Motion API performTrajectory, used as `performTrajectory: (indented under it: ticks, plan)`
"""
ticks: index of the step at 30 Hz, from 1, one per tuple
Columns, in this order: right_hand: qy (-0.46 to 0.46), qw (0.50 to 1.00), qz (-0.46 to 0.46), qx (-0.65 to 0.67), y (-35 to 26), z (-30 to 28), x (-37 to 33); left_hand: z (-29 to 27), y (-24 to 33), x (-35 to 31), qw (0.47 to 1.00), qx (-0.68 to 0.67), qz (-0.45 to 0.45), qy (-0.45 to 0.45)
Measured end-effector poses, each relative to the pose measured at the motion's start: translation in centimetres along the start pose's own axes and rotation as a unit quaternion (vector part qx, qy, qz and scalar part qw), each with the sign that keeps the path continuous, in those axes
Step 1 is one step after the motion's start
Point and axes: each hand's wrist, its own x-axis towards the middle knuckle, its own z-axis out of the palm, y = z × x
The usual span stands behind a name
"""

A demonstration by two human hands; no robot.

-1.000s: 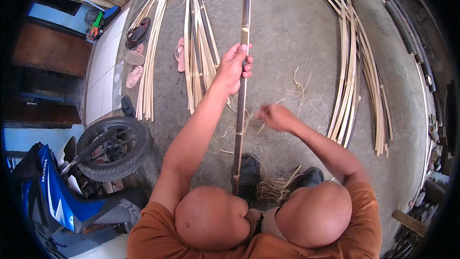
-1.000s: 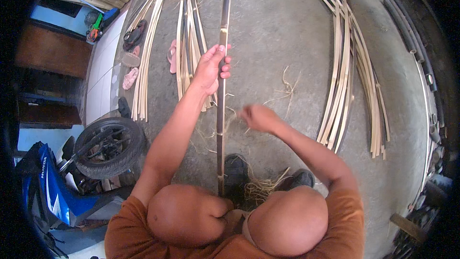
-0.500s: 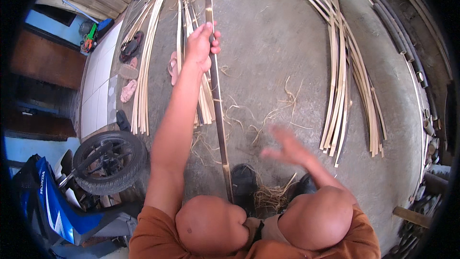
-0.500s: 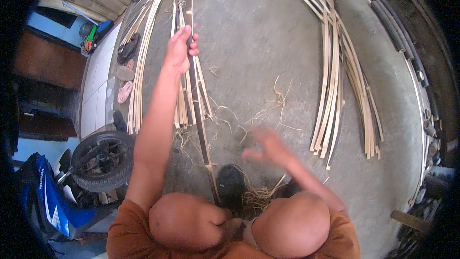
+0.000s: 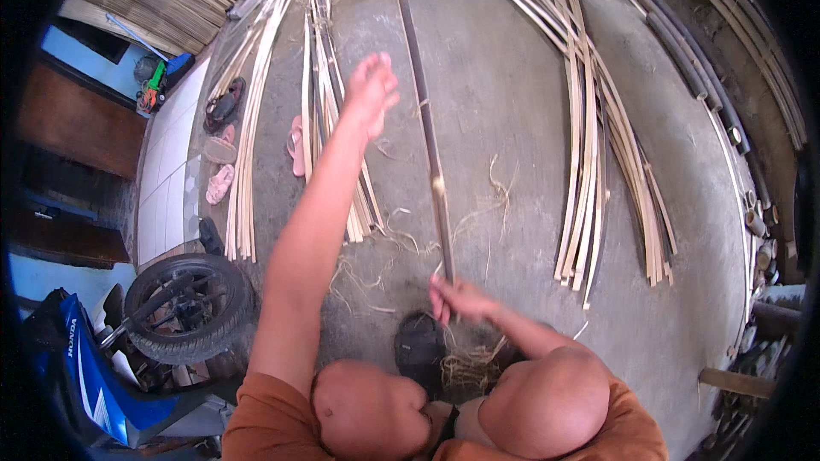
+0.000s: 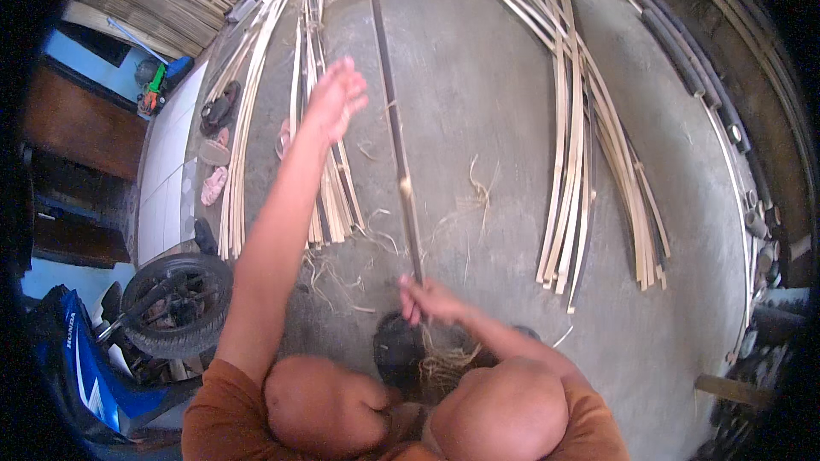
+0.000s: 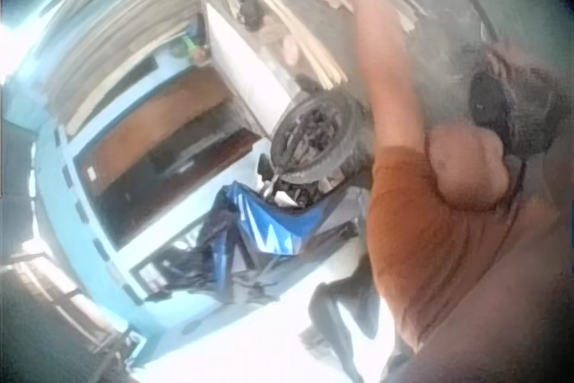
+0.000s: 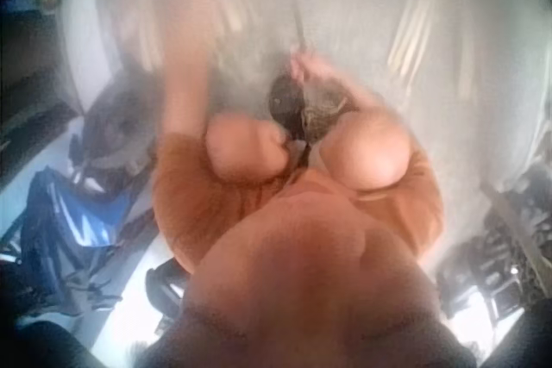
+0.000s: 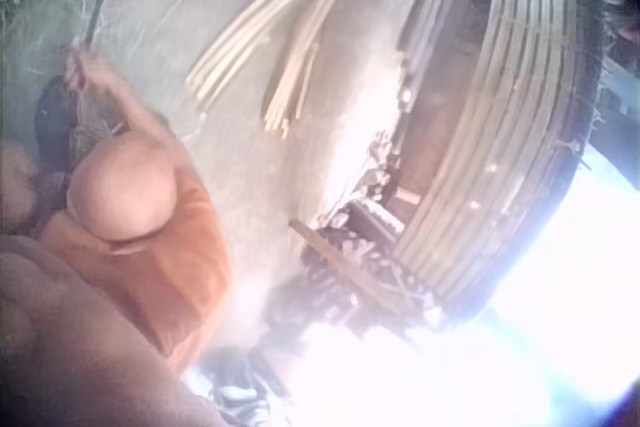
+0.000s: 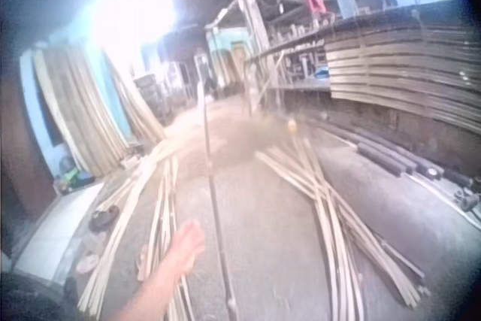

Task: The person sits on the floor and gathers thin bamboo strips, then stands to tie them onto a horizontal bamboo rack using yellow string. The person repeatedly wraps and knots the string to secure the strips in place.

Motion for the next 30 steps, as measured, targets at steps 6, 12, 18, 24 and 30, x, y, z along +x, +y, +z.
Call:
performTrajectory:
  ticks: [6,12,18,24,30]
  plan:
    - [0.075,0.976,0.113,0.171,1.8,-6.9,1.9,-1.0,-17.6,-10.8,0.938,0.079,-0.320,-0.105]
    - [0.047,0.969,0.115,0.212,1.1,-3.4,0.4,-0.4,-22.3,-14.8,0.920,0.050,-0.335,-0.196]
    - [0.154,0.971,-0.004,0.182,1.5,-2.1,-0.6,0.7,-21.2,-15.1,0.940,0.072,-0.302,-0.140]
    - [0.183,0.969,-0.094,0.137,5.0,-4.7,-0.2,1.7,-21.4,-14.8,0.935,0.102,-0.293,-0.173]
    - [0.314,0.937,-0.116,-0.102,2.8,-5.4,-2.3,2.2,-21.5,-14.7,0.927,0.045,-0.324,-0.182]
